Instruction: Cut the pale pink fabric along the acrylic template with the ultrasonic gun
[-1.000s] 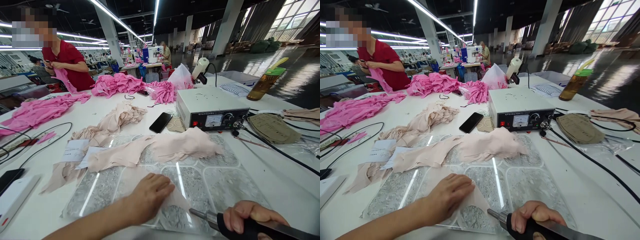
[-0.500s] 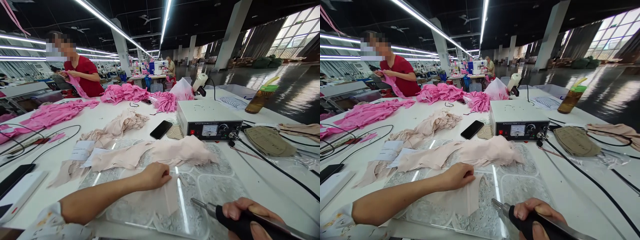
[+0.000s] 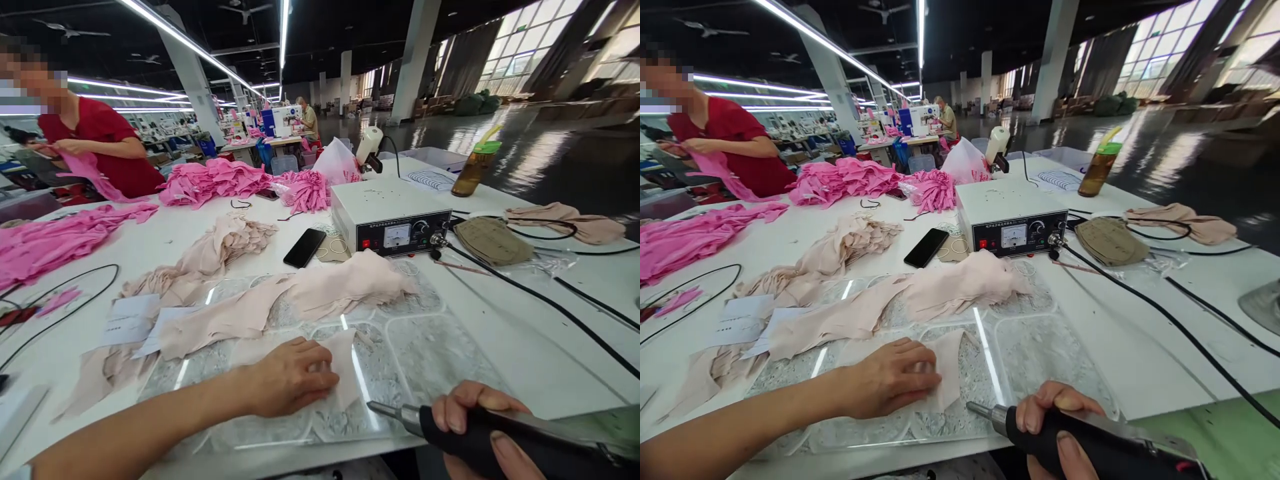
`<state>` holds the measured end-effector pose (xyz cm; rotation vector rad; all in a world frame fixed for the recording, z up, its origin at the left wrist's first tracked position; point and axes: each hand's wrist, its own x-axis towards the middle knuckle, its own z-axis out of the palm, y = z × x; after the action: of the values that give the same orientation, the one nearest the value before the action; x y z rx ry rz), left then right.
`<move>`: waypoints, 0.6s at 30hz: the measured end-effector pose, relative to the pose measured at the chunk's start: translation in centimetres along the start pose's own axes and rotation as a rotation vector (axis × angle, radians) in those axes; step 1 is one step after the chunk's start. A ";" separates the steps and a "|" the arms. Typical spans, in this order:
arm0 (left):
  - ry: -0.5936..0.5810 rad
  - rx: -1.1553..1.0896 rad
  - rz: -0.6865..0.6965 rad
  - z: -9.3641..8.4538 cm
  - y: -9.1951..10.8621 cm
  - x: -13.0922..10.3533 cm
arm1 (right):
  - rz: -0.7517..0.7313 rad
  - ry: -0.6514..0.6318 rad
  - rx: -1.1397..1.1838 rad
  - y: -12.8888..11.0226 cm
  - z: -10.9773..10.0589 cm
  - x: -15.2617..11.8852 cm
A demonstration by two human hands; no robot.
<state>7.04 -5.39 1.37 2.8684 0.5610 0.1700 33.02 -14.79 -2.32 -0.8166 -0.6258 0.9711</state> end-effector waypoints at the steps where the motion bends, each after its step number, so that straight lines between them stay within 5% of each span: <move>1: 0.009 -0.014 0.035 0.2 -0.2 0.4 | -0.001 0.038 0.015 -0.1 0.5 -0.2; 8: 0.046 -0.087 0.084 1.7 -1.8 1.7 | -0.176 0.200 0.061 0.2 4.0 -1.1; 18: 0.027 -0.078 0.117 2.0 -2.5 3.7 | -0.203 0.186 0.091 0.9 4.0 -1.1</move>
<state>9.82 -2.07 -0.93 2.8277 0.3820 0.2444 29.04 -14.23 -1.00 -0.7375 -0.4893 0.7247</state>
